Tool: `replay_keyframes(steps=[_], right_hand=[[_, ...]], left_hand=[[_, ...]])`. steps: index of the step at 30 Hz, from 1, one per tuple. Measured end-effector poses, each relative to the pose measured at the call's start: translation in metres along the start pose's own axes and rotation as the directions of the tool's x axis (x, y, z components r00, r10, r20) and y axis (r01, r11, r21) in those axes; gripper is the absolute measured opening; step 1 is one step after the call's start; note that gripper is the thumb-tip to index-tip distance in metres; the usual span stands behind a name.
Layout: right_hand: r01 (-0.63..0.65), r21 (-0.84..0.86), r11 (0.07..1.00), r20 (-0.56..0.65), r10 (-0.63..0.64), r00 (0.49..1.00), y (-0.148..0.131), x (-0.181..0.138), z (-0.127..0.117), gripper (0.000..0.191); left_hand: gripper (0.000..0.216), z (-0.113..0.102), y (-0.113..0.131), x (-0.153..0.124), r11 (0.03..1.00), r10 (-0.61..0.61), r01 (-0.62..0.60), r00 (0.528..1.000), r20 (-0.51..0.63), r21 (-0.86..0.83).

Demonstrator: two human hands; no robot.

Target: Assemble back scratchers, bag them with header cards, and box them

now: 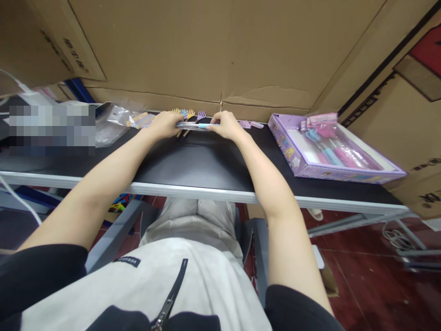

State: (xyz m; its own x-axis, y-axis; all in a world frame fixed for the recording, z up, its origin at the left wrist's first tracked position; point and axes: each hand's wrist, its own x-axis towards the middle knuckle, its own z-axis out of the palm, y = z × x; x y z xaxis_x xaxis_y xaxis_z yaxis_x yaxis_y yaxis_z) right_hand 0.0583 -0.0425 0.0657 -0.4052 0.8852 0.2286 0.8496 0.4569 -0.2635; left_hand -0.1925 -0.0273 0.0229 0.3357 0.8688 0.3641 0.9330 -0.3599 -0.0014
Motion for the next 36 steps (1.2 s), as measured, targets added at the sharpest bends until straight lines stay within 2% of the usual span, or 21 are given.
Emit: replay_keyframes(steps=[6, 11, 15, 21, 27, 32, 36], right_hand=[[0.027, 0.015, 1.0, -0.011, -0.027, 1.0, 0.001, 0.002, 0.007, 0.032], [0.109, 0.121, 0.987, -0.061, -0.102, 0.993, 0.005, 0.008, 0.019, 0.029], [0.12, 0.152, 0.981, -0.06, -0.112, 0.992, 0.003, 0.011, 0.025, 0.03], [0.137, 0.166, 0.977, -0.042, -0.132, 0.99, 0.011, 0.011, 0.015, 0.03], [0.133, 0.177, 0.975, -0.003, -0.135, 0.991, 0.027, 0.012, 0.004, 0.023], [0.09, 0.17, 0.981, 0.032, -0.096, 0.995, 0.019, 0.009, 0.003, 0.02], [0.074, 0.186, 0.98, 0.016, -0.078, 0.997, 0.009, 0.006, 0.004, 0.015]], left_hand=[[0.03, 0.001, 0.001, 0.0, 1.0, 0.011, -0.011, 1.0, -0.015, -0.009], [0.029, 0.003, 0.008, 0.0, 0.999, 0.047, -0.047, 0.999, -0.021, 0.016], [0.032, 0.002, 0.015, 0.0, 0.995, 0.098, -0.098, 0.995, -0.027, -0.01], [0.03, 0.008, 0.003, 0.003, 0.996, 0.065, -0.067, 0.997, -0.048, -0.057], [0.029, 0.009, -0.009, 0.005, 1.0, 0.02, -0.021, 0.998, -0.067, -0.02], [0.03, 0.009, -0.005, 0.005, 0.999, 0.048, -0.046, 0.997, -0.059, 0.022], [0.032, 0.01, -0.002, 0.005, 0.998, 0.061, -0.061, 0.996, -0.062, 0.013]])
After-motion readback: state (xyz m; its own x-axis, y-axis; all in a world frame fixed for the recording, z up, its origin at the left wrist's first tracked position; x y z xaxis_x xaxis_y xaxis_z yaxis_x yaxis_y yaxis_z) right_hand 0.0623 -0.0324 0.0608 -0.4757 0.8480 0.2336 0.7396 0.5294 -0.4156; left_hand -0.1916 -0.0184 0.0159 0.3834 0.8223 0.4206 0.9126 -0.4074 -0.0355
